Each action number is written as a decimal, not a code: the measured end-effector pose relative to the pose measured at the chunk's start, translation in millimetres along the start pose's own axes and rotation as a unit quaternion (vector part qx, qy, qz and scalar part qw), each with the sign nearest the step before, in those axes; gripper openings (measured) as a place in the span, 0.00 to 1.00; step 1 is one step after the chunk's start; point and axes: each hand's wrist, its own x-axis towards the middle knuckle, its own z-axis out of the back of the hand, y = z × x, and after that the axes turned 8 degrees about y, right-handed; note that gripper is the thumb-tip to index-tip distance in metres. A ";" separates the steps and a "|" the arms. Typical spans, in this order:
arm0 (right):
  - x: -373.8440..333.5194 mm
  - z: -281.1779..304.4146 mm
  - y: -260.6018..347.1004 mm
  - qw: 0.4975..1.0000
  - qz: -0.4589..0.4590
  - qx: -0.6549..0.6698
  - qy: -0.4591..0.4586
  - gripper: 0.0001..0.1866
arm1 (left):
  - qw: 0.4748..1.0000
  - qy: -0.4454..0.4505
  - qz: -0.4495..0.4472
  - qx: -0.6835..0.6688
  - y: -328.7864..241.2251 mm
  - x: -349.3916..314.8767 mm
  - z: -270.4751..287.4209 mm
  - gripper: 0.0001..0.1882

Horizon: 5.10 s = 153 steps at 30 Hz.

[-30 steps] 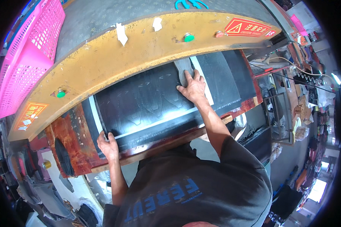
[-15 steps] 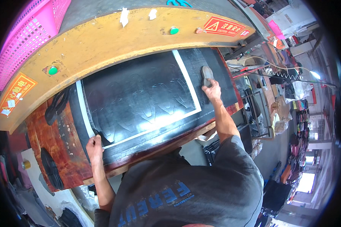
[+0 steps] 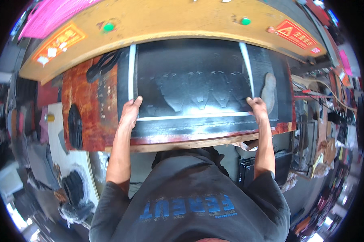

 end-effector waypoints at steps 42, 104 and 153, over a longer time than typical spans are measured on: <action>-108.0 -226.2 109.1 0.591 0.515 -0.455 0.422 0.47 | 0.921 0.290 0.191 -0.175 43.9 -57.6 -44.9 0.12; -15.6 -37.3 21.9 0.542 0.601 -0.457 0.369 0.49 | 0.909 0.297 0.174 -0.235 67.3 -75.8 -253.6 0.13; -23.4 55.2 32.1 0.609 0.440 -0.500 0.430 0.53 | 0.853 0.373 0.195 -0.308 80.9 -73.8 -340.9 0.13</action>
